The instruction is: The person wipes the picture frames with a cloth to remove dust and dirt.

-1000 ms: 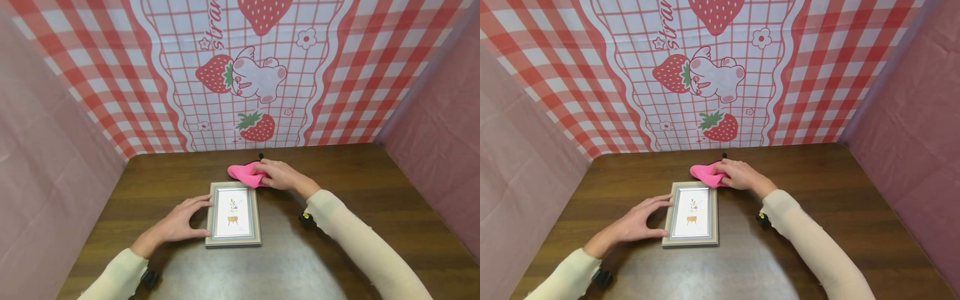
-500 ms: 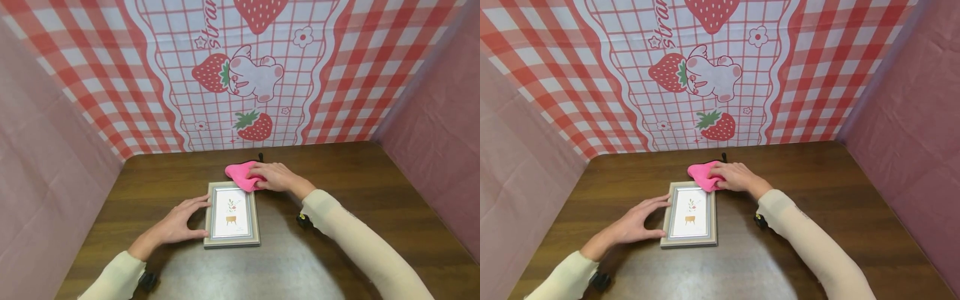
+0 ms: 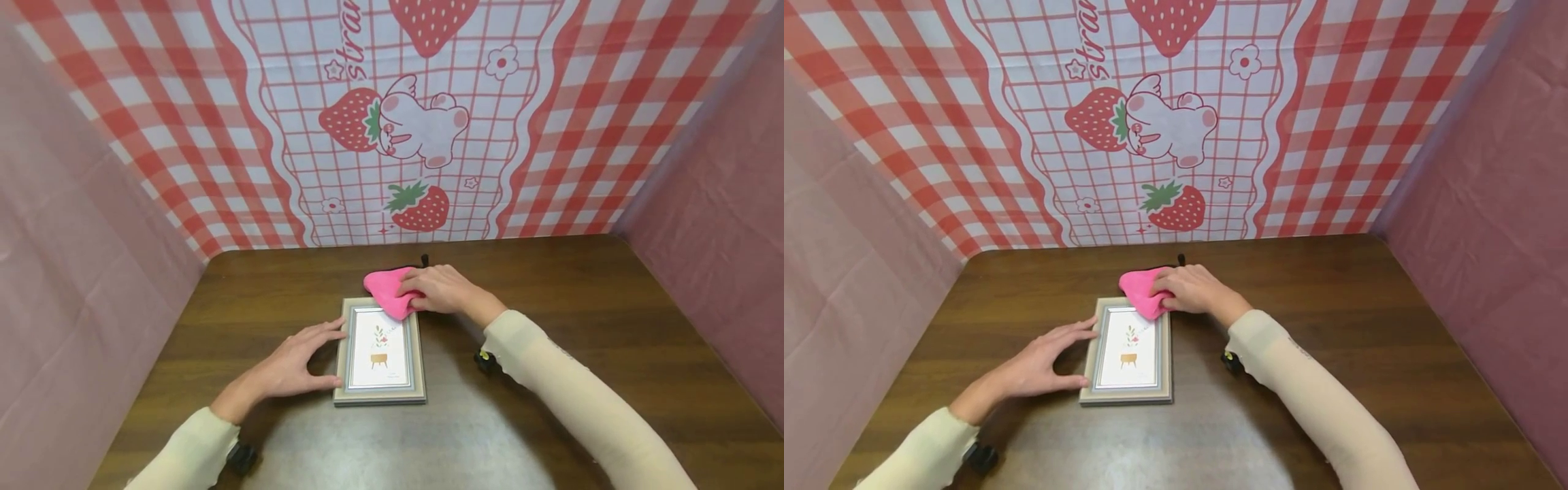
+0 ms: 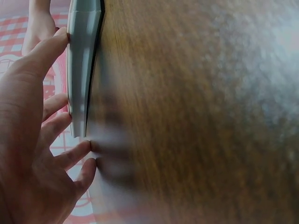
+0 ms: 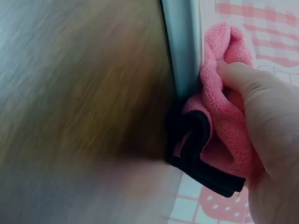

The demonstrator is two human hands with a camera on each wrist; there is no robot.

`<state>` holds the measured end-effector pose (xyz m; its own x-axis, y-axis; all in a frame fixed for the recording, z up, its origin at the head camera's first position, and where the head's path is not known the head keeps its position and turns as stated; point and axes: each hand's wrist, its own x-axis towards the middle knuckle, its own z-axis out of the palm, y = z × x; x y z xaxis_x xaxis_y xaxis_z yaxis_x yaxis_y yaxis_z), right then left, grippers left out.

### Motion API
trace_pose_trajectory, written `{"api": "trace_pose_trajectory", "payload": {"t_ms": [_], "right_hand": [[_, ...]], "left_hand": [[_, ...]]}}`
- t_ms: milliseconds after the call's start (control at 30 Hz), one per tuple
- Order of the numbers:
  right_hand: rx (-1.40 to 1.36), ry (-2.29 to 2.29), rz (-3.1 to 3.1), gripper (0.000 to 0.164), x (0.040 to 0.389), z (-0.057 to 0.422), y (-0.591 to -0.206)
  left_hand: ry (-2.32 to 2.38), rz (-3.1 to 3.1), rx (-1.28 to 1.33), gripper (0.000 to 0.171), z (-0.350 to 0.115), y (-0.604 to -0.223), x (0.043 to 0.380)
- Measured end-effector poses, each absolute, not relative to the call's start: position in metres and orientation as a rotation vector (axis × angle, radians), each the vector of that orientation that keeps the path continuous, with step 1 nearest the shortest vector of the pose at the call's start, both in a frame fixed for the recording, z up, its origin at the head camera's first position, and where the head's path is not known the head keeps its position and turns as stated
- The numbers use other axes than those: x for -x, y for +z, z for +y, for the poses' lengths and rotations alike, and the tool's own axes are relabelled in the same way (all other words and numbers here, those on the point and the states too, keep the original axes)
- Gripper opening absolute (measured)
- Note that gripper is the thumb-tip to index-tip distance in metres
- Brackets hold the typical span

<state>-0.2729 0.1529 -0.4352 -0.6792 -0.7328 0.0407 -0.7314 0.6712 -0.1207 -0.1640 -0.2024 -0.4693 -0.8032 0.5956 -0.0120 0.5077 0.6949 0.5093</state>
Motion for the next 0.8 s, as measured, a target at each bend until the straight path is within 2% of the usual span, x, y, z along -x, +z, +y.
{"api": "trace_pose_trajectory", "payload": {"t_ms": [800], "right_hand": [[1.3,-0.205,2.848,0.027,0.276,0.071,-0.438]], "left_hand": [[0.742,2.714,-0.881,0.081,-0.203,-0.467,0.163]]}}
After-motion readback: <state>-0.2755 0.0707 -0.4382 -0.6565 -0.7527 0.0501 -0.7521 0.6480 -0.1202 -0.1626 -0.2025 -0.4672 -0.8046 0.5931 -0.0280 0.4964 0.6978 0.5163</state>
